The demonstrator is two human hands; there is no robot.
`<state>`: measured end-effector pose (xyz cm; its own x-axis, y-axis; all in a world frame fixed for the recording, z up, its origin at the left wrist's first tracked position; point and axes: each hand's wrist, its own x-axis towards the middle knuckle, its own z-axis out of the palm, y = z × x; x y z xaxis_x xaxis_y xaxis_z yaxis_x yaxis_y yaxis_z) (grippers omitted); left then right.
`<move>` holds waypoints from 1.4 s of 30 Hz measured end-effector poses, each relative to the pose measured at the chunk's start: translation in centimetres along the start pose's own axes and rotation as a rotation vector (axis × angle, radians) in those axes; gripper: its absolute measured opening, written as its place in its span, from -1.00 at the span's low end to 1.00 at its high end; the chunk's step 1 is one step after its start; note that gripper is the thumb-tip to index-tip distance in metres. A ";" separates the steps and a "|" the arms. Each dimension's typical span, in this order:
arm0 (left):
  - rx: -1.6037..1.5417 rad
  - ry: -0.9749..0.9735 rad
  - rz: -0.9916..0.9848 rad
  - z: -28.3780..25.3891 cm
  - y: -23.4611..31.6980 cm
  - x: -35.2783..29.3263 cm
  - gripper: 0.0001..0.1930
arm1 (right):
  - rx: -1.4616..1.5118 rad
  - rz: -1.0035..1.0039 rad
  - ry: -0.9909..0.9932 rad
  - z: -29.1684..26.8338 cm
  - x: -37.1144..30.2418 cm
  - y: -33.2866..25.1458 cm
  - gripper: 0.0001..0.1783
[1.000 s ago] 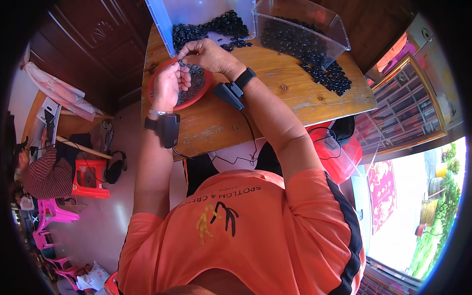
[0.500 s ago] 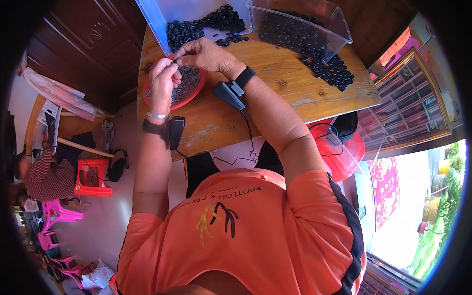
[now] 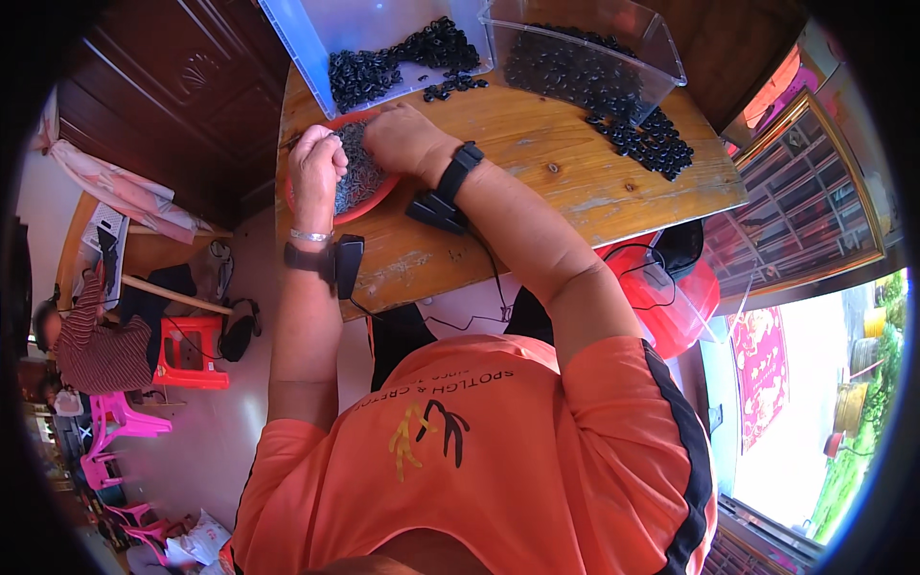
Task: Sorting small black components from a large plastic container into a red bowl one by one.
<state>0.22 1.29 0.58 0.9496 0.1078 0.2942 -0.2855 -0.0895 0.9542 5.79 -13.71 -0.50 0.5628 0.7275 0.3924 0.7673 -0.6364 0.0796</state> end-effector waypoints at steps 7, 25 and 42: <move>-0.051 0.034 0.005 -0.5 0.2 0.2 -0.84 | 0.019 0.051 -0.001 0.7 0.3 -0.4 -0.83; -0.099 0.035 -0.035 -0.6 0.7 0.2 -0.83 | 0.815 0.242 0.168 -0.1 0.2 -0.1 -0.77; -0.060 0.045 -0.009 -0.6 1.0 0.2 -0.82 | 1.531 0.298 0.105 0.0 0.4 0.7 -0.75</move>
<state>0.03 1.79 1.61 0.9457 0.1533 0.2866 -0.2855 -0.0293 0.9579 6.53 -13.84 -0.31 0.7726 0.5655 0.2886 0.2435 0.1558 -0.9573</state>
